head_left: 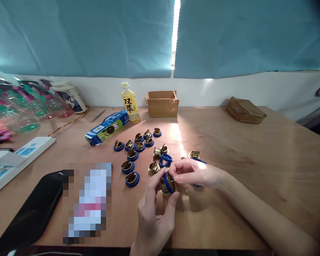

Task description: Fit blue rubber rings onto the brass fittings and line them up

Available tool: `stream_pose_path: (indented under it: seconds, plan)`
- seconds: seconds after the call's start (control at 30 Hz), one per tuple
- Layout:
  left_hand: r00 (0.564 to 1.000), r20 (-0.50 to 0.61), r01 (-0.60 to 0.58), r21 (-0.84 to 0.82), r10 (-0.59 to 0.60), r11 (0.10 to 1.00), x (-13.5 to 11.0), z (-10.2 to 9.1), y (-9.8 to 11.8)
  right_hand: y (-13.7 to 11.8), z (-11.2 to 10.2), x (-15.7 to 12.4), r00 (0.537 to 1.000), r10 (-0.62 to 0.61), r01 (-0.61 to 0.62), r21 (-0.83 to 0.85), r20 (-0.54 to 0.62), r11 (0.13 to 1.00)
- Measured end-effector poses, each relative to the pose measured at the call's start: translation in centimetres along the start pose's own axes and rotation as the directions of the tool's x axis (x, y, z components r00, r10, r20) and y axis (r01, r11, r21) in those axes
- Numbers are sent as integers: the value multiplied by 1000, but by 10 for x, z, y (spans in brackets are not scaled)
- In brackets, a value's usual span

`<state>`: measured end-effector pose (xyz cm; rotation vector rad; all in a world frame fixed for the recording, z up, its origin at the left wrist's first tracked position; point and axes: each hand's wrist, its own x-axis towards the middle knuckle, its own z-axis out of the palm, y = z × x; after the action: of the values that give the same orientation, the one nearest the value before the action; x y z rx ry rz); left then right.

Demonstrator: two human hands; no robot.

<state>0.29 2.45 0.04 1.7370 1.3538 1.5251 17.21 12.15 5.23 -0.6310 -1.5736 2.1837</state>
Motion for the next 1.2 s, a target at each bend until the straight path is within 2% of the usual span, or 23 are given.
stream_pose_path:
  seconds: [0.23,0.43,0.53,0.63,0.7,0.87,1.1,1.2]
  plan:
    - [996,2,-88,46,88,995,5,-2,2,4,-3,1,997,-36,37,-9,64,999]
    - [998,4,-61,-30,61,998,-1,-1,-1,0,2,-1,999,-44,46,-124,15,991]
    - [1000,-2,-26,-79,26,997,-5,0,-4,-4,9,-2,999,-33,30,-139,-18,990]
    - [999,-15,-43,-89,42,995,-5,1,-6,-10,18,-2,994,-68,47,-238,-82,970]
    - [997,-31,-71,-79,69,994,-4,2,-8,-14,24,-3,983,-142,89,-377,-116,922]
    - [995,-67,-84,-106,77,991,-2,4,-9,-18,35,-5,939,-327,173,-680,-104,712]
    - [981,-145,-159,-185,133,970,4,8,-1,-17,44,-6,896,-443,225,-843,-18,489]
    - [974,-175,-183,-216,147,959,4,8,1,-18,46,-7,891,-450,242,-893,50,379]
